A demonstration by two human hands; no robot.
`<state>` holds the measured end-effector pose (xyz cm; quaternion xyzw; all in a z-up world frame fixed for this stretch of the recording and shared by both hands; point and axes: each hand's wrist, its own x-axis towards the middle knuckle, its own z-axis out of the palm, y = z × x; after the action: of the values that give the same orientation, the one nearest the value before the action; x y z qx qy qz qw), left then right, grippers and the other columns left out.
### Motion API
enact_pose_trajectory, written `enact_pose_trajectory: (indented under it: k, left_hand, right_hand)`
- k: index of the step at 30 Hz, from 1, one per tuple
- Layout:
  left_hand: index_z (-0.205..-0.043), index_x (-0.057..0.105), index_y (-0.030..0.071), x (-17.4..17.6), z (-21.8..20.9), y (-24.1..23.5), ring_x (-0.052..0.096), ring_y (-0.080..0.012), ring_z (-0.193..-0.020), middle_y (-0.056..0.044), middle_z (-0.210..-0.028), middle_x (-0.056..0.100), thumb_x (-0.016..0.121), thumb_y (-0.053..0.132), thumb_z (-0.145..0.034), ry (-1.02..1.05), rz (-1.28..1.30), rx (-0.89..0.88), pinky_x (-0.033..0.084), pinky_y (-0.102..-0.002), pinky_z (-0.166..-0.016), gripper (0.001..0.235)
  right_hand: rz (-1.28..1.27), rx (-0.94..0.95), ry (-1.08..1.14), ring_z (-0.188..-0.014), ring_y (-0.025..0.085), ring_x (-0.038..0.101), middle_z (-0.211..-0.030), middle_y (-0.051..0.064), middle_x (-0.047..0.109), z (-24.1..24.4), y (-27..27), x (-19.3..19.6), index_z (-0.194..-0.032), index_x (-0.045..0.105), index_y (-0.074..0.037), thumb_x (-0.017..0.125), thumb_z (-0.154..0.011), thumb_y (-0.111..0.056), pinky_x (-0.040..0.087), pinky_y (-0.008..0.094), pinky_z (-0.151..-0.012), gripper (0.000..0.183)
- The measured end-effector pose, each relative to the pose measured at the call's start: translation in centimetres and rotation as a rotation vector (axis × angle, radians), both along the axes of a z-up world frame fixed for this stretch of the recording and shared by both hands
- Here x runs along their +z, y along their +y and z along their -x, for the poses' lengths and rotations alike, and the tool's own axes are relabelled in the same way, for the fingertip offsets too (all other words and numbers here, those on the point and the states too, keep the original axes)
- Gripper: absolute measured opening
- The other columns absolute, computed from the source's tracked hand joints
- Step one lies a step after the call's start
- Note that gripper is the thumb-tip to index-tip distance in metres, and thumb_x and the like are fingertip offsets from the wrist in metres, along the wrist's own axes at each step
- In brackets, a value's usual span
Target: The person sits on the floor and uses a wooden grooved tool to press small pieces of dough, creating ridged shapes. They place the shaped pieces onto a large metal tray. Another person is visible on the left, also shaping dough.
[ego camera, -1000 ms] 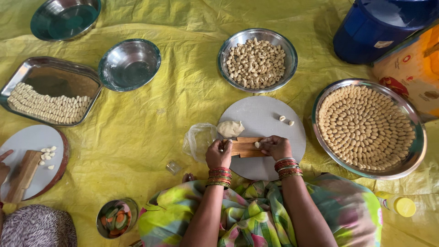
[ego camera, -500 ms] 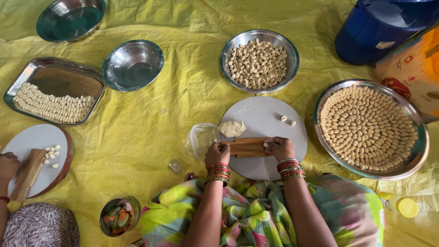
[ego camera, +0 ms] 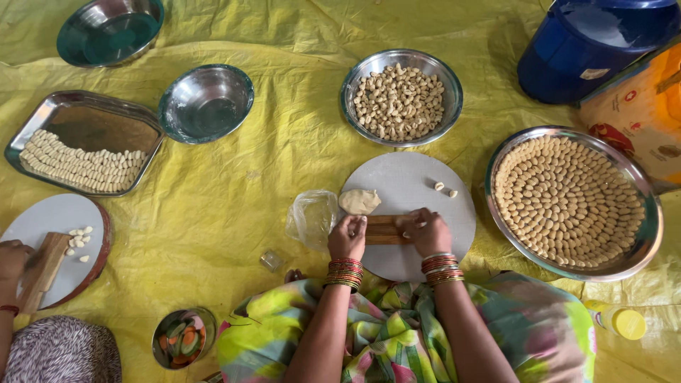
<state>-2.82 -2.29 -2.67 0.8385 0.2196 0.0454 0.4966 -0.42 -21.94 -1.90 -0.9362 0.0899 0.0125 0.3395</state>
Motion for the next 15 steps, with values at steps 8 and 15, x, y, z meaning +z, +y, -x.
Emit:
enact_pose_trajectory:
  k: [8, 15]
  left_hand:
    - [-0.111, 0.072, 0.008, -1.7, -0.7, 0.0, 0.064, -0.0143, -0.055, -0.009, -0.085, 0.074, 0.061, 0.059, -0.092, 0.117, 0.578, -0.068, 0.056, -0.028, -0.054, 0.056]
    - [-0.117, 0.068, 0.007, -3.5, -1.6, -0.6, 0.070, -0.0143, -0.071, -0.010, -0.093, 0.074, 0.056, 0.064, -0.092, 0.152, 0.854, -0.139, 0.059, -0.029, -0.064, 0.063]
  right_hand:
    - [-0.071, 0.002, -0.008, -0.091, 0.023, 0.077, -0.097, 0.008, 0.079, 0.5, 0.5, -0.5, -0.099, 0.078, -0.016, 0.079, -0.085, -0.028, 0.060, 0.036, -0.084, 0.018]
    - [-1.017, -0.292, -0.271, -0.101, 0.014, 0.071, -0.118, 0.002, 0.072, -1.5, 0.0, -0.9, -0.128, 0.063, -0.006, 0.055, -0.097, 0.003, 0.062, 0.032, -0.088, 0.034]
